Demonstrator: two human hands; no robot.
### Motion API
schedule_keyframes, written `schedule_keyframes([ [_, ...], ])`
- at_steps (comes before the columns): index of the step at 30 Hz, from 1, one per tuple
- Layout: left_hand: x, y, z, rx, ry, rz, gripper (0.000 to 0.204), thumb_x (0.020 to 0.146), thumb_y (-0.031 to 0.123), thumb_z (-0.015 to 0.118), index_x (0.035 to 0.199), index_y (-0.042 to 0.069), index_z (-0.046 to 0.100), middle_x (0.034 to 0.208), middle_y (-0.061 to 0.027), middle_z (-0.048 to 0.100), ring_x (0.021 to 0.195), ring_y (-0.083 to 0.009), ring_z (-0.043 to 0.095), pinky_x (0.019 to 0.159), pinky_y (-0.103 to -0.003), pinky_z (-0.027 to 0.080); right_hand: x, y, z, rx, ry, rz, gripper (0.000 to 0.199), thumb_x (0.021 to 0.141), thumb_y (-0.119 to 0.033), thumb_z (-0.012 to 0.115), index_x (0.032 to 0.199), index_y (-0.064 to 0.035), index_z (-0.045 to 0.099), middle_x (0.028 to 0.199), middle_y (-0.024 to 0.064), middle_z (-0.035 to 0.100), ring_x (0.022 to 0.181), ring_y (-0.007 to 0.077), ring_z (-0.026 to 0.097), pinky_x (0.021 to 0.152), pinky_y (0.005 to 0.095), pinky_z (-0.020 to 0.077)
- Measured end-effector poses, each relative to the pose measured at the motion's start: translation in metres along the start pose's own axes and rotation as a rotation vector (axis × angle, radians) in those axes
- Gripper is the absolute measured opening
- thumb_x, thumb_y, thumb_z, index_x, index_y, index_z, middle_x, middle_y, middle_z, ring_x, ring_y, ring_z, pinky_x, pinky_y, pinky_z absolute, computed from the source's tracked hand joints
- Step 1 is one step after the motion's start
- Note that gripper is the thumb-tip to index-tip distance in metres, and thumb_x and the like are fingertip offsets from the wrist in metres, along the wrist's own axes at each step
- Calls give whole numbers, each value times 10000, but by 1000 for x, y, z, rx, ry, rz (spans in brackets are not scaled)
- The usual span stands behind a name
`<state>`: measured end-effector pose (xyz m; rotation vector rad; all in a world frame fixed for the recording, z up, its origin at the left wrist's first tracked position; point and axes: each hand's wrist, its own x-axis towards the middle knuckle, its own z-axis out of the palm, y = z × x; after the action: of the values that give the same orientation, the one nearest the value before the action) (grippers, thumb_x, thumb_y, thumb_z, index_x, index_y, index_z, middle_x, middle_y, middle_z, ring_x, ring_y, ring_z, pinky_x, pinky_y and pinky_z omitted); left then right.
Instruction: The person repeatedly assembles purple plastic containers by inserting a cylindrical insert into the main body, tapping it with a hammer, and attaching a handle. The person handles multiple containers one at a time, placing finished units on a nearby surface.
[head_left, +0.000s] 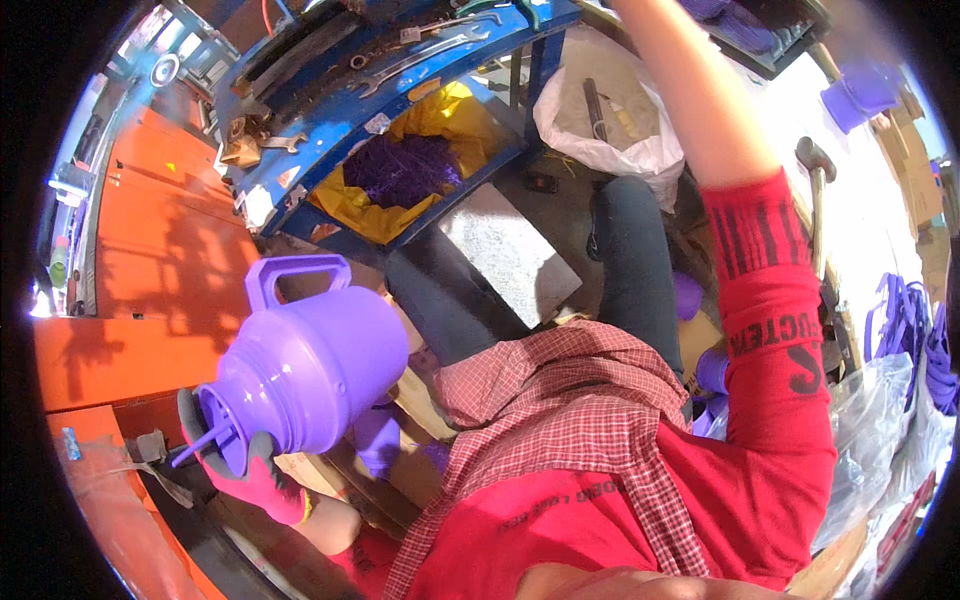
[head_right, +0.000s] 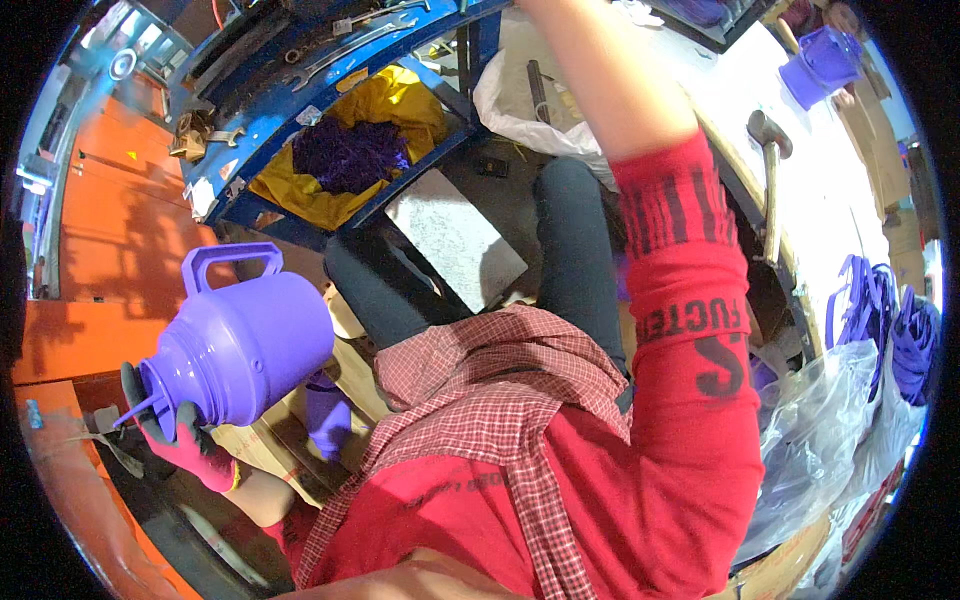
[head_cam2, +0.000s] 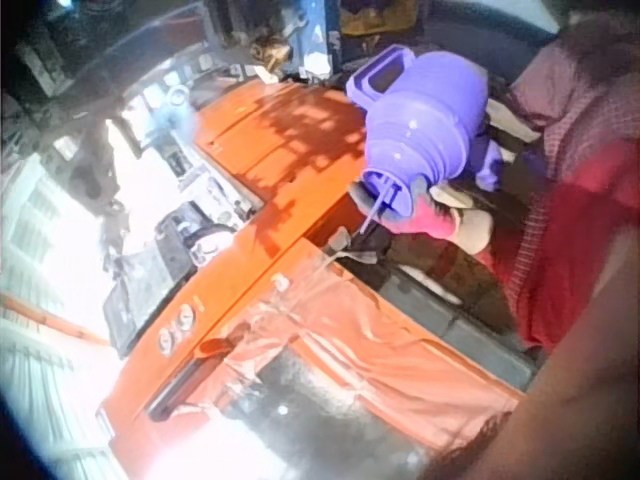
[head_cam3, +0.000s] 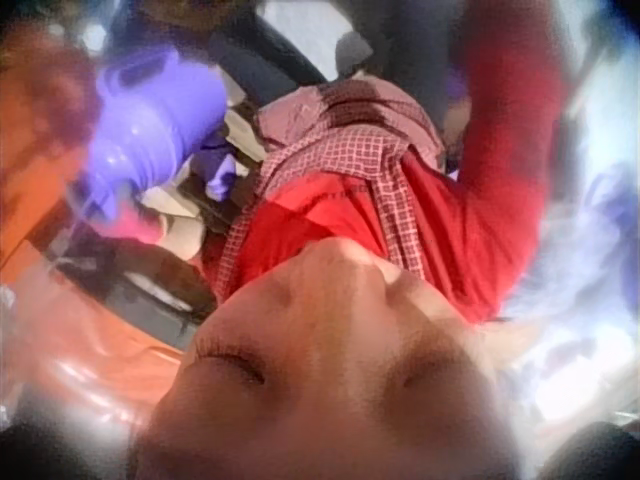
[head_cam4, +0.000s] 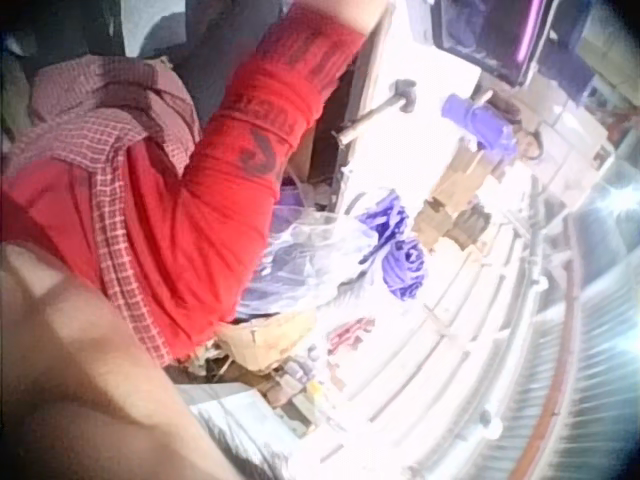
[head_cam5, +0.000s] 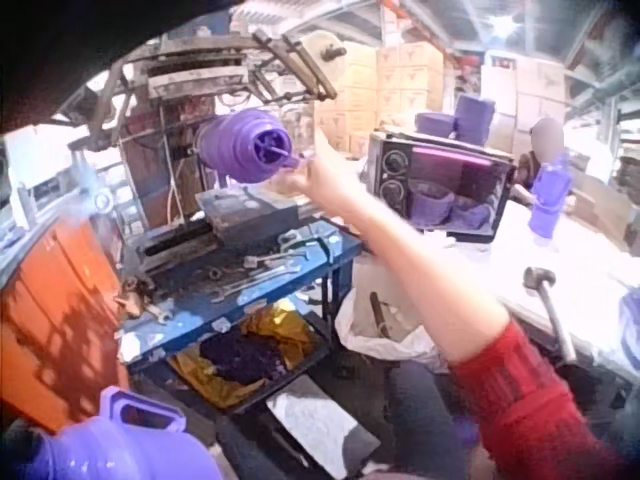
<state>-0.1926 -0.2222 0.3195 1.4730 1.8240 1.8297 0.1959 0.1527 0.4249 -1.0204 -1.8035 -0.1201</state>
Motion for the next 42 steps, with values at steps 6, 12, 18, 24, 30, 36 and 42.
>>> schedule_keyframes([
  [6, 33, -11, 18, 5, -185, -36, 814, 672, 41, 714, 1440, -24, 450, 1418, -137, 511, 1275, -268, 519, 1081, -386, 404, -227, -238, -14, 1337, -707, -530, 394, 825, -241, 708, 1114, 12, 622, 1038, 198, 655, 879, 351, 662, 758, 446, 536],
  [12, 51, -10, 48, 311, -326, 188, 711, 689, 90, 774, 1366, 35, 563, 1302, -118, 569, 1201, -241, 559, 1038, -371, 433, -296, -310, -46, 1306, -1142, -607, 330, 836, -163, 641, 1080, 47, 569, 1132, 241, 580, 1038, 375, 612, 809, 447, 551],
  [18, 53, 32, 69, 408, -381, 326, 724, 653, 128, 796, 1345, 64, 592, 1239, -106, 597, 1158, -247, 577, 1004, -375, 459, -253, -320, -48, 1365, -918, -495, 185, 753, -216, 706, 791, -38, 672, 718, 162, 660, 754, 352, 684, 659, 458, 545],
  [24, 61, 45, 139, 238, -535, 420, 766, 629, 137, 814, 1356, 70, 583, 1246, -106, 584, 1181, -240, 559, 1007, -363, 460, -264, -351, -69, 1465, -717, -412, 234, 712, -193, 705, 884, -49, 635, 866, 134, 664, 803, 322, 679, 673, 473, 531],
  [30, 53, 47, 136, 233, -549, 337, 790, 610, 151, 795, 1362, 47, 573, 1266, -117, 557, 1181, -272, 555, 1020, -393, 447, -305, -247, -38, 1243, -1089, -336, 196, 725, -177, 670, 860, -36, 648, 730, 155, 654, 717, 339, 670, 648, 500, 521],
  [36, 50, 55, 121, 339, -515, 409, 790, 589, 200, 826, 1321, 17, 593, 1265, -146, 554, 1162, -286, 567, 1006, -405, 459, -235, -333, -29, 1909, -1134, -305, 150, 733, -177, 695, 754, -29, 689, 709, 168, 676, 627, 255, 623, 583, 407, 496],
  [42, 31, 42, 173, 405, -709, 588, 813, 547, 257, 861, 1301, 70, 620, 1246, -181, 542, 1131, -347, 575, 981, -439, 478, -253, -298, -57, 2129, -771, -545, 220, 815, -172, 649, 801, 45, 613, 633, 179, 602, 575, 290, 548, 558, 397, 444],
])
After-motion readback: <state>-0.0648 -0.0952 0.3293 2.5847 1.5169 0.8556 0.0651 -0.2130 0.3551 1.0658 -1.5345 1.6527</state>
